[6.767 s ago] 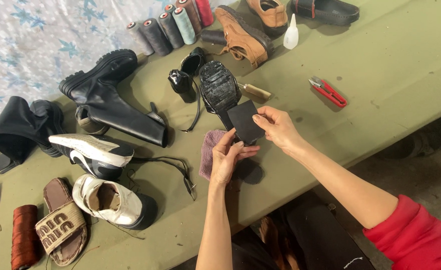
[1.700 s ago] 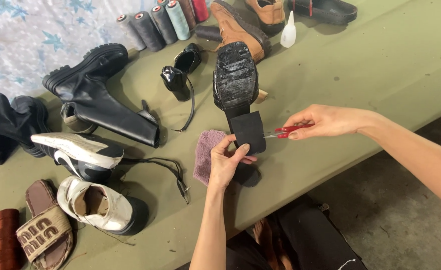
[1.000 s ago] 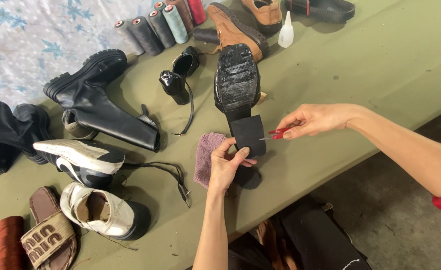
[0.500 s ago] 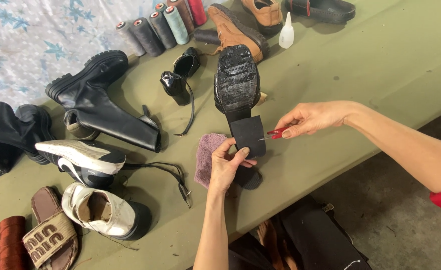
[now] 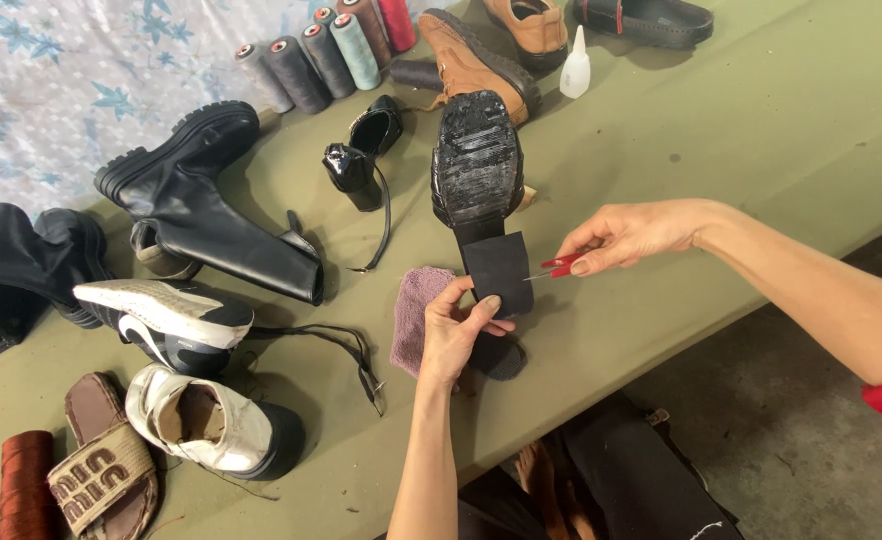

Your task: The person picks up a black high-heeled shoe and a piece of black material. They place the material on the heel of the shoe and use a red utility knife to cut the material to fit the heel.

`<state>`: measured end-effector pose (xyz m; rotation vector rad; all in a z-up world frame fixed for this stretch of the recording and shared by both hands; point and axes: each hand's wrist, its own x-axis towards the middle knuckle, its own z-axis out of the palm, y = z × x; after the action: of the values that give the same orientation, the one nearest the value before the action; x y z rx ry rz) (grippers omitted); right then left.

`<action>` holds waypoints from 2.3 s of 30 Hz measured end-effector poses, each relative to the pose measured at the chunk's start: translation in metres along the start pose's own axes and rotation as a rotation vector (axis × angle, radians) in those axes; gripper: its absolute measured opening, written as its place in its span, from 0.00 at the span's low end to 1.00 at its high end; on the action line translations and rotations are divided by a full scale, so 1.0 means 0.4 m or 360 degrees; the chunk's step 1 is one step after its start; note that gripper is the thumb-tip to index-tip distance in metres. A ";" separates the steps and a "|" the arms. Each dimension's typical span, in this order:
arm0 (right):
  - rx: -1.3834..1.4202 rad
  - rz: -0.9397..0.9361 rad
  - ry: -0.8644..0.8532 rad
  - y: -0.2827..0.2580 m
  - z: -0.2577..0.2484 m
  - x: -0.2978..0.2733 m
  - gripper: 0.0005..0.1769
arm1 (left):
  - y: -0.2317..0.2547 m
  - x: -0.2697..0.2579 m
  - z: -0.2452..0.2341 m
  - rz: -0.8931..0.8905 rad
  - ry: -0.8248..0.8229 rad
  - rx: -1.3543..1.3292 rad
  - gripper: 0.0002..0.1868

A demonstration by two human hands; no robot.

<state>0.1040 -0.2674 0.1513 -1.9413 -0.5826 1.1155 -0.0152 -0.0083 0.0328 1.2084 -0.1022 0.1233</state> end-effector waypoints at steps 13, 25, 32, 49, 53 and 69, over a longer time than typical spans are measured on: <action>-0.0118 -0.0064 0.0018 0.013 0.015 0.048 0.16 | -0.006 0.003 -0.001 0.0023 0.0002 0.0002 0.12; -0.0306 -0.0135 0.0180 0.005 0.026 0.029 0.21 | 0.036 -0.005 0.014 0.0018 -0.0024 -0.0036 0.23; -0.0384 -0.0073 0.0239 0.015 0.028 0.035 0.22 | 0.028 -0.005 0.010 0.0007 -0.0046 -0.0038 0.24; -0.0061 -0.0104 0.0166 -0.010 0.082 -0.020 0.21 | -0.040 0.025 -0.019 0.0034 -0.0042 0.0118 0.21; 0.0363 -0.0242 0.0107 0.012 0.109 -0.016 0.18 | 0.002 0.031 -0.006 0.0077 -0.0005 0.0121 0.19; 0.1317 -0.0461 0.0380 0.022 0.365 0.048 0.15 | 0.106 -0.055 0.005 0.0027 0.0510 -0.0208 0.15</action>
<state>-0.0126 -0.1980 0.0928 -1.1945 -0.2001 0.7497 -0.0434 0.0040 0.0696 1.0443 0.1577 0.3183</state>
